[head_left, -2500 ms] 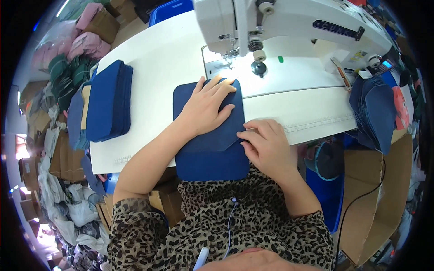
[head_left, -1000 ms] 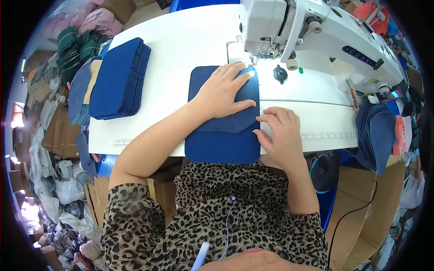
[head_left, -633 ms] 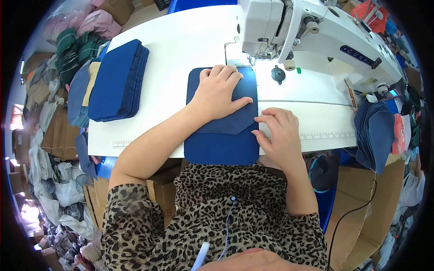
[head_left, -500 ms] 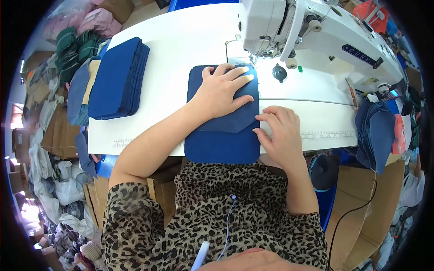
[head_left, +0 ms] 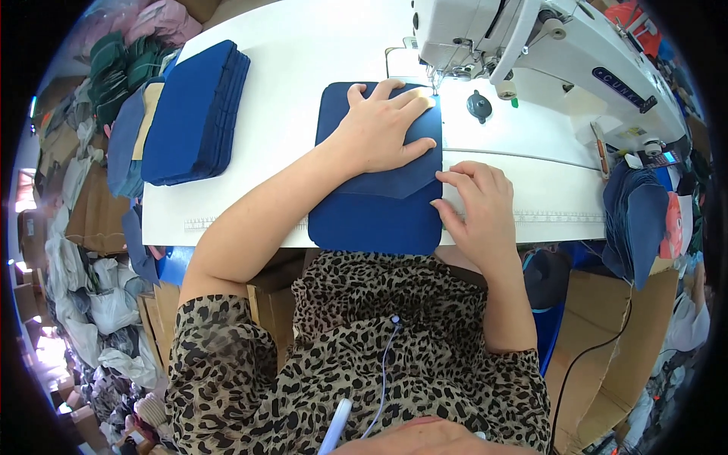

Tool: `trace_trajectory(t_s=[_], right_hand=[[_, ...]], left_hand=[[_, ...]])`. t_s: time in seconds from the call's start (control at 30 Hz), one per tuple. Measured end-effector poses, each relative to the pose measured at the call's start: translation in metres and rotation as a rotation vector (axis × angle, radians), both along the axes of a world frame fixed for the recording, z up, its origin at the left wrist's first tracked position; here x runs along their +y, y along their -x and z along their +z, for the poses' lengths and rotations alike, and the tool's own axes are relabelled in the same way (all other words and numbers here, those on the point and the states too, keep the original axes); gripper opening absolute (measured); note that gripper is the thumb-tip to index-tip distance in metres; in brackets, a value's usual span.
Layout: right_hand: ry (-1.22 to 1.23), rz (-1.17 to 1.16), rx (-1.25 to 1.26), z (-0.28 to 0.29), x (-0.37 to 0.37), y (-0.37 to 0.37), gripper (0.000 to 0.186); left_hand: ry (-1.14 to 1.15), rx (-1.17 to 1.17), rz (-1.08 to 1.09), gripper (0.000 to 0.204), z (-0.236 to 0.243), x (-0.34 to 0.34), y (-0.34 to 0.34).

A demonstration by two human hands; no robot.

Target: Sewing blue fabric pieces together using an industrial sewing machine.

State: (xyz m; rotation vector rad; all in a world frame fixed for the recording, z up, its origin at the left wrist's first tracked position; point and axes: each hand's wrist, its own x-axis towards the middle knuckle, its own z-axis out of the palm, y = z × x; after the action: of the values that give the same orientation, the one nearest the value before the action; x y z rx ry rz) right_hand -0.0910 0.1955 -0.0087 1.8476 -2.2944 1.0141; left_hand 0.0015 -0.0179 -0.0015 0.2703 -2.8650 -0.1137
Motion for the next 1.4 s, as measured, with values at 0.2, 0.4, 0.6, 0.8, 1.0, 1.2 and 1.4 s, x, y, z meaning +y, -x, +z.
trace_trajectory(t_s=[0.2,0.4,0.6,0.8,1.0,1.2,1.4], right_hand=[[-0.003,-0.014,0.003,-0.002,-0.001,0.001,0.037],[-0.006,-0.026,-0.011,-0.001,-0.010,0.006,0.035],[0.004,-0.034,-0.003,-0.004,-0.007,0.005,0.033],[0.041,-0.026,-0.033,-0.005,-0.005,0.008,0.031],[0.089,-0.029,-0.205,-0.009,-0.007,0.014,0.028],[0.081,-0.039,-0.183,-0.007,-0.007,0.013,0.027],[0.097,-0.033,-0.098,-0.011,-0.007,0.009,0.027]], left_hand=[[0.018,0.011,0.023,0.054,-0.003,-0.002,0.003],[0.049,0.056,0.030,0.060,-0.006,-0.011,0.007],[0.043,0.016,0.012,0.062,-0.007,-0.004,0.002],[0.039,0.072,-0.044,0.058,-0.004,0.004,-0.006],[-0.108,-0.001,-0.079,0.053,0.003,0.028,-0.026],[-0.143,0.037,-0.061,0.052,0.001,0.029,-0.025],[-0.159,0.031,-0.063,0.046,0.000,0.028,-0.027]])
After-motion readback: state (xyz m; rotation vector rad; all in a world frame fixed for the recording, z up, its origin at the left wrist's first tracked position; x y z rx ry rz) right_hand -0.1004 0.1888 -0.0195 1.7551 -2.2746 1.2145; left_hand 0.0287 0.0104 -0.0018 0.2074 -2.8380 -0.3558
